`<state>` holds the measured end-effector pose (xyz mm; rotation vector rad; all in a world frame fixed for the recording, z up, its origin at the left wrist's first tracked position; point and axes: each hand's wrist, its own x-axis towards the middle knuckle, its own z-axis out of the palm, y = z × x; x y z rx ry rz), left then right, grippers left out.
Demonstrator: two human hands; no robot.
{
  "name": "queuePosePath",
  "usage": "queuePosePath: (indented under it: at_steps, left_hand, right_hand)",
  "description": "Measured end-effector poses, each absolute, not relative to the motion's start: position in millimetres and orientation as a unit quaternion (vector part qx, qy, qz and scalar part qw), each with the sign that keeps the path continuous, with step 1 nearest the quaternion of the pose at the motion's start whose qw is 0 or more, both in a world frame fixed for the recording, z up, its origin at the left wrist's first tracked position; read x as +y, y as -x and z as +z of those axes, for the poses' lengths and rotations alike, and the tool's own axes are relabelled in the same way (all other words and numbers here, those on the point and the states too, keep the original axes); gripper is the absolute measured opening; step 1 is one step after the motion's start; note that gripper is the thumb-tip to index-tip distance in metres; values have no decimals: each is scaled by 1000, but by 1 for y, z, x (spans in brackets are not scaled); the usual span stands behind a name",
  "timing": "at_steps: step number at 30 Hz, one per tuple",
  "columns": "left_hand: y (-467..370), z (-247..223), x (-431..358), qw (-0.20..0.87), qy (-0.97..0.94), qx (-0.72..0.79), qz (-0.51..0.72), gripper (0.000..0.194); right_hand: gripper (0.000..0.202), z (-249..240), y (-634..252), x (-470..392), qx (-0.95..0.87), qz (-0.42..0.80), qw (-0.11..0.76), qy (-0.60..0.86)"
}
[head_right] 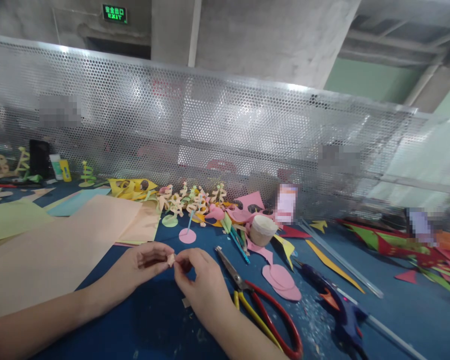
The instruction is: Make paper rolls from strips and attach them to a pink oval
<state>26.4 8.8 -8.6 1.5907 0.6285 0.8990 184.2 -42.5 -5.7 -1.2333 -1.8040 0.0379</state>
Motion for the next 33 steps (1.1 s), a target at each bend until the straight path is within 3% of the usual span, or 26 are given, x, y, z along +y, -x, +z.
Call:
queuePosePath:
  at_steps: [12, 21, 28, 33]
  left_hand:
    - [-26, -8, 6, 599, -685, 251, 329, 15]
    - [-27, -11, 10, 603, -652, 274, 370, 21]
    - [-29, -13, 9, 625, -636, 242, 382, 28]
    - [-28, -10, 4, 605, -671, 245, 353, 13]
  right_hand:
    - [15, -4, -180, -46, -756, -58, 433, 488]
    - [14, -2, -180, -46, -752, 16, 449, 483]
    - [13, -4, -180, -47, -749, -10, 442, 493]
    - [16, -5, -180, -47, -758, -35, 435, 485]
